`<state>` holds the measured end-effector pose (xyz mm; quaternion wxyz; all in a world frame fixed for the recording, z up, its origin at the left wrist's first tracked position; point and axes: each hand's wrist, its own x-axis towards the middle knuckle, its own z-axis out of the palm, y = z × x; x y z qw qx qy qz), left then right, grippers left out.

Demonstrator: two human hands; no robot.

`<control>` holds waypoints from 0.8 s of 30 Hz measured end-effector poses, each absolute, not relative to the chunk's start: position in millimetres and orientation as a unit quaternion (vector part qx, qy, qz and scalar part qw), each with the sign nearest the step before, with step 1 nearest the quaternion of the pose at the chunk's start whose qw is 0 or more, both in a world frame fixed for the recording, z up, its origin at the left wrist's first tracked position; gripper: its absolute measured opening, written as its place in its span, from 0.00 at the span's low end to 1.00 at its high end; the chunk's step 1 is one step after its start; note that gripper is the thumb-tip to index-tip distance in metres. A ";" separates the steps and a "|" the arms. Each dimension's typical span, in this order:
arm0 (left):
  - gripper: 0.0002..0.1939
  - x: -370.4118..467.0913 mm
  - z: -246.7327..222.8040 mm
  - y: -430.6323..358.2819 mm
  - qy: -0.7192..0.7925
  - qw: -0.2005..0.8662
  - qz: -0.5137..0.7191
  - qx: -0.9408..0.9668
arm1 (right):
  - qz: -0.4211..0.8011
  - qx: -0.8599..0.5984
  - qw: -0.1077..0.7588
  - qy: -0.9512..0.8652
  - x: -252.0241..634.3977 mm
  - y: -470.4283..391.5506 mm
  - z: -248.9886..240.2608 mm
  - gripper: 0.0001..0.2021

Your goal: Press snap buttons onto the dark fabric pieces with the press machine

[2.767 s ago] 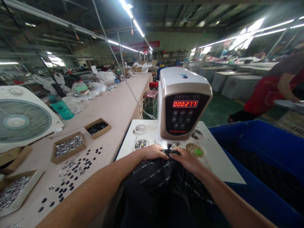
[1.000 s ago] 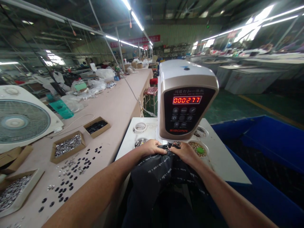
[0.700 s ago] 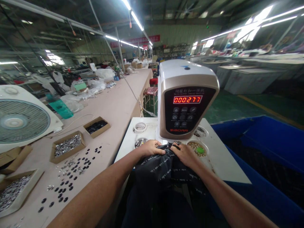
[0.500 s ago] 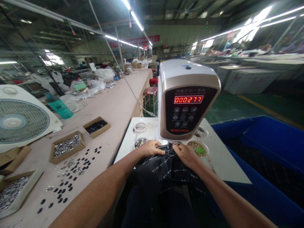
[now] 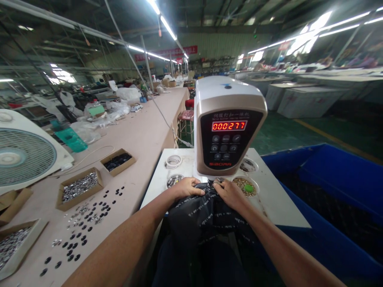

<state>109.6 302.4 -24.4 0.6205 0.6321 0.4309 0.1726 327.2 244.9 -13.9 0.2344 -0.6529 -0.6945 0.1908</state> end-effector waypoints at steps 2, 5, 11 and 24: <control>0.27 109.9 -24.4 302.1 0.429 0.624 0.174 0.629 | 0.192 -0.655 0.238 -0.692 327.0 244.9 -13.6 0.14; 0.26 110.8 -24.1 301.6 0.430 0.627 0.175 0.626 | 0.192 -0.660 0.241 -0.685 326.5 245.0 -13.2 0.15; 0.24 111.2 -23.3 301.6 0.431 0.625 0.173 0.627 | 0.198 -0.663 0.246 -0.679 326.1 244.5 -13.9 0.15; 0.23 108.4 3.3 275.2 0.486 0.503 0.228 0.678 | 0.265 -0.633 0.338 -0.644 326.9 238.7 -6.8 0.16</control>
